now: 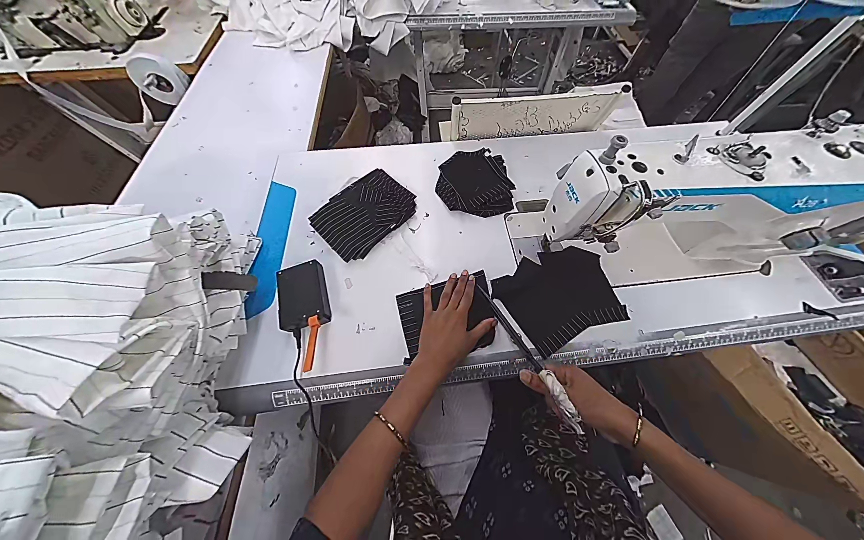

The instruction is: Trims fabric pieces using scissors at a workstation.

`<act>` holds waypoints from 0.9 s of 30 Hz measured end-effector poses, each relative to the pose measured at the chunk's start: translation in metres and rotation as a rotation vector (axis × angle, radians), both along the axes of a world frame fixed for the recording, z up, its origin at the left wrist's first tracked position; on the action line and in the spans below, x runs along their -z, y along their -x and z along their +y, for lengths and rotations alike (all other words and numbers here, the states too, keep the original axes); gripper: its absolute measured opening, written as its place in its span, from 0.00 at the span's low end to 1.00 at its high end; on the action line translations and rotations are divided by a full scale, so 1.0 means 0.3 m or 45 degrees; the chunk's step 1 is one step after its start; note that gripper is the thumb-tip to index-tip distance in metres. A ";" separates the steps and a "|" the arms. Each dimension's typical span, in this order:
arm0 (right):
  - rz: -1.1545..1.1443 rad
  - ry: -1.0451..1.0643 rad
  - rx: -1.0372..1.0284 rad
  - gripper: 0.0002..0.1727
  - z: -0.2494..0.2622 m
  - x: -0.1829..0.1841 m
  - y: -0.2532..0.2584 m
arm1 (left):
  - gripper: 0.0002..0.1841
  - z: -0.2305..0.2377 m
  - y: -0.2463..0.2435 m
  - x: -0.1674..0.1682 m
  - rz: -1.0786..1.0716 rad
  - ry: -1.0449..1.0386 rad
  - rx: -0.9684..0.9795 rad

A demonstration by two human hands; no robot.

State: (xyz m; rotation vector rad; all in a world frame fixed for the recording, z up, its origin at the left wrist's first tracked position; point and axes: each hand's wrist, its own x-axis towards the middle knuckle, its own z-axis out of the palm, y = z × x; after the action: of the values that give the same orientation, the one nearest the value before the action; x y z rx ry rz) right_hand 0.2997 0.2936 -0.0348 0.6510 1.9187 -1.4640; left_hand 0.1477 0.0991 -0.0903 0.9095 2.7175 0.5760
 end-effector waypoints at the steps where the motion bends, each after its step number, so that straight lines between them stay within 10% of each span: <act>1: 0.009 -0.017 -0.005 0.22 0.002 0.005 0.001 | 0.47 0.000 0.000 0.000 -0.002 0.005 -0.001; 27: 0.031 -0.180 -0.217 0.26 0.012 -0.024 0.177 | 0.62 0.005 -0.015 0.020 0.117 -0.124 -0.137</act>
State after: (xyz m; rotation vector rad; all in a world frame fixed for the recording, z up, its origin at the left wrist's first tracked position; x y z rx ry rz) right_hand 0.2467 0.2971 -0.0276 0.5192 2.0566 -1.2450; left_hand 0.1522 0.1005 -0.0964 0.8350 2.8573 0.7100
